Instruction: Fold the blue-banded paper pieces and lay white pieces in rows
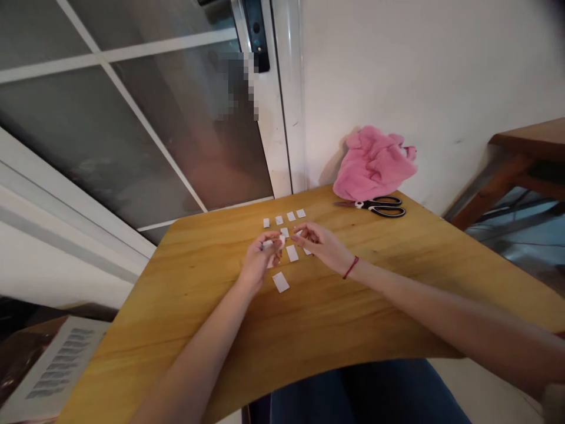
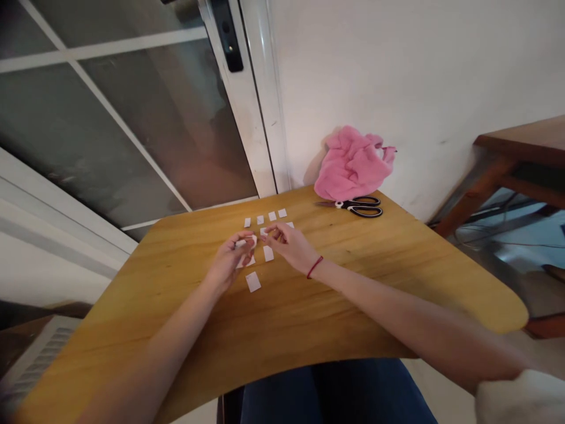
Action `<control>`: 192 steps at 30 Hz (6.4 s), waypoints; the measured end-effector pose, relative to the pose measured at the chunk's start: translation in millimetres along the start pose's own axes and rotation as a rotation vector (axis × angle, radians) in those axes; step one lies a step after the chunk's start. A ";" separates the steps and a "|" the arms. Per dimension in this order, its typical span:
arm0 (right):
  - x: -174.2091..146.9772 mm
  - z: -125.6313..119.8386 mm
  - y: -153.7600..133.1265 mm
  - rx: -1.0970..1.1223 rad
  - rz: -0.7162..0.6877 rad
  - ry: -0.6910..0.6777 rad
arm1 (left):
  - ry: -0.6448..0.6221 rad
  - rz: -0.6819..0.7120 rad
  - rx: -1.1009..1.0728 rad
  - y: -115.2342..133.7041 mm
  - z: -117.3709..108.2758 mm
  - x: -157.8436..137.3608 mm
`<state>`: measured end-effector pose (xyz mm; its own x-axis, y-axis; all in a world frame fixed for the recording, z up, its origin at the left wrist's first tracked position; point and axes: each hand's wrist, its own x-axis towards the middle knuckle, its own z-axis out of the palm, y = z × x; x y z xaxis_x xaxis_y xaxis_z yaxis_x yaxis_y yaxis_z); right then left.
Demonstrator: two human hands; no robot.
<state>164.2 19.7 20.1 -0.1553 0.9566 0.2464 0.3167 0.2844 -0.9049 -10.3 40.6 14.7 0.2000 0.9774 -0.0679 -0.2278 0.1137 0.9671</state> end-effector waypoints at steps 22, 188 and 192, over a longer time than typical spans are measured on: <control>-16.2 -9.1 20.3 -0.381 -0.264 -0.016 | -0.085 -0.216 -0.392 9.1 10.9 -8.3; -67.1 9.3 12.0 0.835 0.376 -0.294 | -0.081 0.019 0.592 6.2 33.8 -43.6; -71.3 12.1 14.3 0.765 0.403 -0.257 | 0.018 0.008 0.566 -6.4 29.1 -43.6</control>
<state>168.4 -45.2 -14.6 -0.4004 0.9053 -0.1417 -0.3028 -0.2767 -0.9120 10.1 -7.9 18.5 0.1835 0.9813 -0.0589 0.3184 -0.0026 0.9480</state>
